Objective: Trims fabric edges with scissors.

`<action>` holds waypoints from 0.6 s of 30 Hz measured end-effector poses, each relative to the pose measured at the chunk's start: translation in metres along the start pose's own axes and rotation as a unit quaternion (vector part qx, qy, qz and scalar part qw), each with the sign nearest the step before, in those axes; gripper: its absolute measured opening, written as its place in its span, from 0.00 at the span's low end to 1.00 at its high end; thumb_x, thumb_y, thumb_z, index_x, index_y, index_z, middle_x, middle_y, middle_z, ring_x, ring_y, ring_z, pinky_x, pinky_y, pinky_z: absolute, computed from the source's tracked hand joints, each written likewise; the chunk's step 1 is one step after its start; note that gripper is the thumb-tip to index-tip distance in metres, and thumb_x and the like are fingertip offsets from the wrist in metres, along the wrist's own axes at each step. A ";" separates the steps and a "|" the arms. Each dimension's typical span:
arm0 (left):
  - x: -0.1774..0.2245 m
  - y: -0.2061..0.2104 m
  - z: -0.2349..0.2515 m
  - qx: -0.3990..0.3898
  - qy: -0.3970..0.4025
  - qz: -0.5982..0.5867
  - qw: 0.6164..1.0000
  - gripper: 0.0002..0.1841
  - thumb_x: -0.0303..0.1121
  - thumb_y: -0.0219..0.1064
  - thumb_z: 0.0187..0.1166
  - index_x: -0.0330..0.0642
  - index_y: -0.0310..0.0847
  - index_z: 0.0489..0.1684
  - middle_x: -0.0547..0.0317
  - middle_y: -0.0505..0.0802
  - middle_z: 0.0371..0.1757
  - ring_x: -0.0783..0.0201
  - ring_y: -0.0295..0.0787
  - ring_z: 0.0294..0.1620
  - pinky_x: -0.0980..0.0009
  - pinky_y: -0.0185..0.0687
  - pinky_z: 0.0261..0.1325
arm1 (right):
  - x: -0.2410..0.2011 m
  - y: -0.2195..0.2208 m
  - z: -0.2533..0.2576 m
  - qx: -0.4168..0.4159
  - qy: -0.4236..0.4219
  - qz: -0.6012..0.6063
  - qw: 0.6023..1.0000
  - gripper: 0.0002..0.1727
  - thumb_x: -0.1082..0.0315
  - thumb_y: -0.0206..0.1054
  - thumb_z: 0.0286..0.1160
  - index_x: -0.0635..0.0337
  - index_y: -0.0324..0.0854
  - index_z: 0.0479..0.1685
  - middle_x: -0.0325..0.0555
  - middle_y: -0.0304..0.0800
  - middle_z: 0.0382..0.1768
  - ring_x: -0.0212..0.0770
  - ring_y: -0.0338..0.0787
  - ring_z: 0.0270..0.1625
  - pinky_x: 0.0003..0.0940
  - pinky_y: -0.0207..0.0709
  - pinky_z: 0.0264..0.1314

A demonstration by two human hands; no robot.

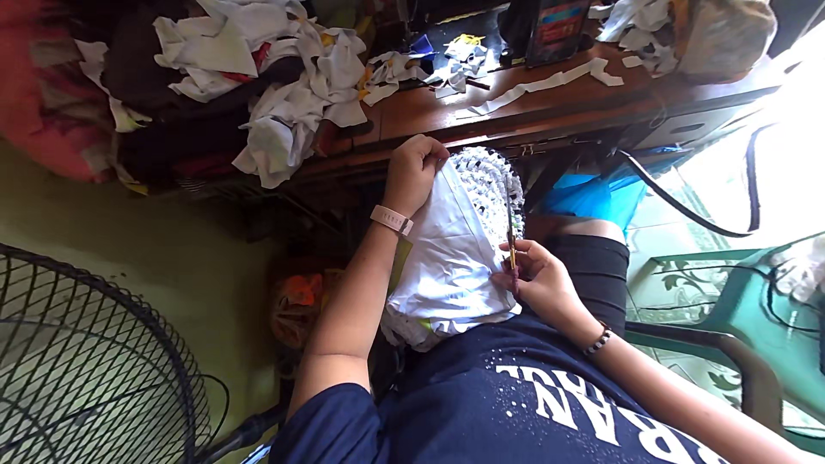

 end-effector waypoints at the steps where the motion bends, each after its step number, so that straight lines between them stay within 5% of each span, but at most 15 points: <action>1: -0.001 0.000 0.000 0.000 0.000 -0.001 1.000 0.08 0.21 0.65 0.79 0.37 0.91 0.41 0.52 0.93 0.43 0.64 0.90 0.49 0.66 0.84 0.60 | -0.001 0.000 0.000 -0.001 0.001 0.004 1.000 0.29 0.72 0.80 0.57 0.62 0.79 0.64 0.38 0.93 0.38 0.29 0.91 0.35 0.24 0.87 0.38; 18: -0.004 -0.018 0.007 0.016 -0.133 -0.219 0.966 0.14 0.19 0.73 0.72 0.33 0.83 0.54 0.53 0.93 0.45 0.68 0.91 0.43 0.70 0.89 0.51 | -0.001 -0.004 -0.001 -0.005 0.019 0.048 0.999 0.30 0.71 0.82 0.56 0.60 0.78 0.63 0.37 0.93 0.35 0.29 0.90 0.32 0.23 0.86 0.36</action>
Point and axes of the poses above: each hand's wrist, its own z-axis towards the middle knuckle, its own y-axis out of the palm, x = y × z, the point moved 1 cm from there along z, towards the middle knuckle
